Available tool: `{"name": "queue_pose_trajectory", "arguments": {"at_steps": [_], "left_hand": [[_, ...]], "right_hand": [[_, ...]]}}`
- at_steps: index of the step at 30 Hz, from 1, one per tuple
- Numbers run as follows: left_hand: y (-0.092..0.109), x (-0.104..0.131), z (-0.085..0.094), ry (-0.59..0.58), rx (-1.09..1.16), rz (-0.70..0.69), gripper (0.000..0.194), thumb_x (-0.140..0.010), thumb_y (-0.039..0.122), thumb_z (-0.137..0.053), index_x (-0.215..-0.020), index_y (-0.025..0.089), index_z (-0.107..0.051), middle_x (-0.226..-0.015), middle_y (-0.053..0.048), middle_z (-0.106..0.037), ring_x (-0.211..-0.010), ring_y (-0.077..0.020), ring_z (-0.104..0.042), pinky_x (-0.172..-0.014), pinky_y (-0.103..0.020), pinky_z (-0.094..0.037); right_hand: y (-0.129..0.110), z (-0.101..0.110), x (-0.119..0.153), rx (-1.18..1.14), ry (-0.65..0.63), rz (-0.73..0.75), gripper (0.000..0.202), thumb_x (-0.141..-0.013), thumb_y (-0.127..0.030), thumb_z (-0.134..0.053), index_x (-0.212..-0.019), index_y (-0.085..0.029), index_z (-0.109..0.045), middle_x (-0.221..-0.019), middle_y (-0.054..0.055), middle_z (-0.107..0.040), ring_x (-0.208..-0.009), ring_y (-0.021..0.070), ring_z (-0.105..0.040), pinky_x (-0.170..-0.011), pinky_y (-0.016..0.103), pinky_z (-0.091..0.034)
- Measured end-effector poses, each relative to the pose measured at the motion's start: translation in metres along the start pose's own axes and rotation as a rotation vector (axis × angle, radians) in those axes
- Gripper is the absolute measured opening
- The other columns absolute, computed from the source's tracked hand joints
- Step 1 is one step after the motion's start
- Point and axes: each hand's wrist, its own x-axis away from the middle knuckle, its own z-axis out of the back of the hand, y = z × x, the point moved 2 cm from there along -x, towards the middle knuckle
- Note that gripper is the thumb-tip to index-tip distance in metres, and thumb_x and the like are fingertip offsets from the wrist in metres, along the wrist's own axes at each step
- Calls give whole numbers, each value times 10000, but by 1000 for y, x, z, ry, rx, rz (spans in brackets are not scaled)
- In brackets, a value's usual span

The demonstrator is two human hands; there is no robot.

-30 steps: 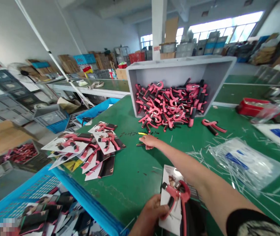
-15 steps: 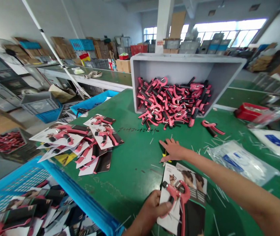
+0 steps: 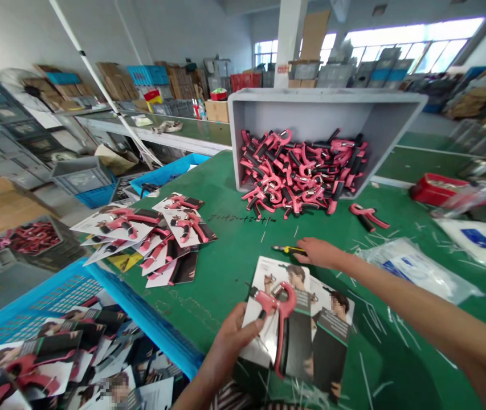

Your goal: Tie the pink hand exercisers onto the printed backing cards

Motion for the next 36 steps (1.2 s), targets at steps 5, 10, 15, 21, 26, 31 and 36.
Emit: {"name": "queue_pose_trajectory", "arguments": {"at_steps": [5, 10, 15, 21, 26, 31, 36], "left_hand": [[28, 7, 4, 146, 15, -186, 479, -778, 377, -699, -1166, 177, -503, -954, -50, -669, -724, -172, -663, -627, -289, -548], [17, 15, -11, 129, -78, -194, 443, -803, 421, -660, -1130, 184, -478, -763, 8, -613, -527, -144, -597, -423, -273, -529], [7, 26, -33, 117, -104, -226, 360, -831, 387, -629, -1082, 162, -501, -724, 10, -601, -511, -132, -582, -383, -238, -514], [8, 35, -48, 145, -166, -241, 367, -813, 372, -644, -1075, 162, -495, -702, 14, -605, -478, -125, -574, -373, -227, -505], [6, 36, -55, 128, -227, -223, 356, -799, 368, -657, -1052, 176, -497, -738, 16, -616, -455, -103, -554, -371, -212, -491], [-5, 27, -50, 59, -296, -164, 364, -806, 372, -651, -1073, 176, -499, -730, 11, -620, -480, -128, -584, -387, -226, -497], [-20, 14, -38, -7, -266, -68, 380, -785, 342, -676, -1090, 169, -529, -715, 11, -638, -460, -118, -572, -396, -210, -465]], "right_hand": [[-24, -15, 60, -340, 39, -12, 493, -994, -491, -206, -1159, -140, -512, -858, 97, -641, -696, 192, -624, -614, 301, -495], [-67, -30, 140, -713, -19, 21, 361, -937, -486, -469, -1174, -220, -529, -921, 64, -653, -755, 207, -629, -695, 349, -522], [-96, -32, 176, 104, 239, 206, 580, -867, -225, -576, -1421, -237, -405, -1238, 138, -572, -1084, 331, -510, -909, 516, -430], [-104, -41, 189, 465, 338, 179, 732, -835, -61, -500, -1510, -221, -267, -1282, 150, -537, -1061, 333, -488, -870, 491, -431], [-107, -49, 199, 445, 371, 135, 718, -838, -70, -500, -1504, -215, -276, -1289, 150, -539, -1106, 335, -480, -928, 506, -408], [-96, -61, 206, 217, 253, 51, 459, -839, -160, -535, -1296, -129, -507, -1151, 161, -590, -1045, 305, -540, -904, 437, -447], [-101, -65, 217, -239, 60, -10, 223, -919, -251, -478, -1085, -171, -605, -974, 94, -658, -859, 219, -604, -803, 351, -472]]}}
